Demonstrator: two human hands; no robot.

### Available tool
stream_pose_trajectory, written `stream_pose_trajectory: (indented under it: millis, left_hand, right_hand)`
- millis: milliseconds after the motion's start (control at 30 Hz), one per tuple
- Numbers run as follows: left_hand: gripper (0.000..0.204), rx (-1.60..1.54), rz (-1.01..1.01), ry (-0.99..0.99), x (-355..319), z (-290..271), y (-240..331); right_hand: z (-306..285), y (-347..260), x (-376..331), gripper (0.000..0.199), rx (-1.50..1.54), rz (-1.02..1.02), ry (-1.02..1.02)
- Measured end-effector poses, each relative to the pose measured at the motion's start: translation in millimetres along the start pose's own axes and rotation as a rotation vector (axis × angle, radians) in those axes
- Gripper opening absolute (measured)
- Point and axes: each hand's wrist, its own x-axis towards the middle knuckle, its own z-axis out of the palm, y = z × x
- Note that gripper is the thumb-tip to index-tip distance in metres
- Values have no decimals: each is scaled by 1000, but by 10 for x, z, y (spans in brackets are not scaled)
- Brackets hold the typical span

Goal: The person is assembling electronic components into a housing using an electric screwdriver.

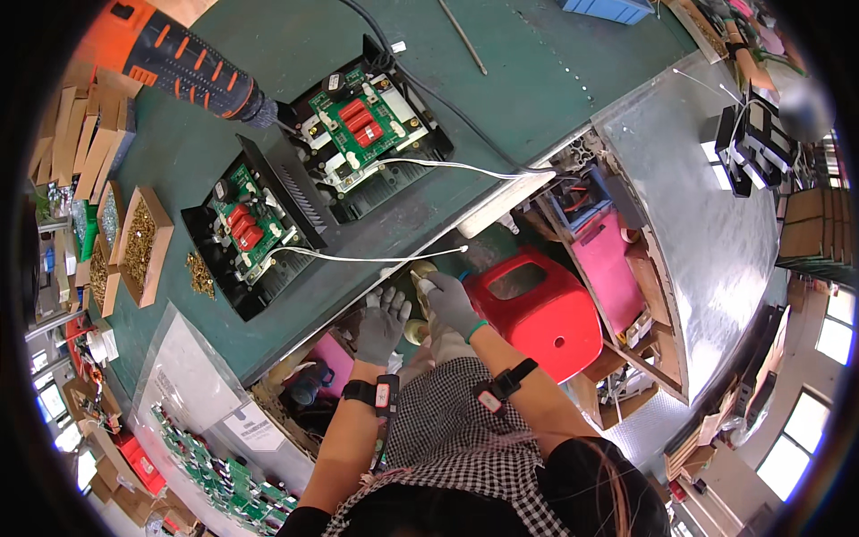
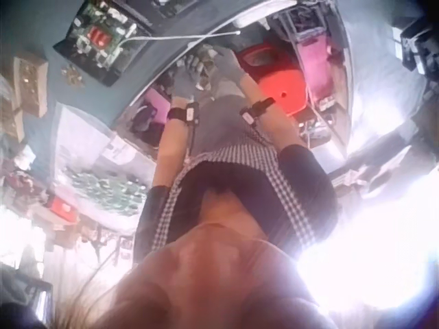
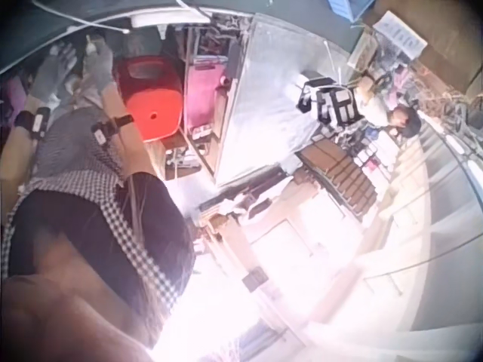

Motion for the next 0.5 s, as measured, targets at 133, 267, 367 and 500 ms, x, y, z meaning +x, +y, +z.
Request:
stream_pose_trajectory:
  millis: [133, 267, 367, 500]
  left_hand:
    - [23, -9, 0, -9, -26, 12, -49]
    - [25, 18, 3, 39, -47, 33, 22]
    - [28, 57, 38, 73, -178, 87, 234]
    - [31, 959, 358, 240, -811, 471, 709]
  right_hand:
    - [-35, 8, 196, 20, 16, -114, 88]
    - [-94, -136, 303, 22, 78, 33, 8]
    - [-287, 113, 397, 23, 98, -102, 21]
    - [-1318, 1297, 756, 32, -94, 11, 199]
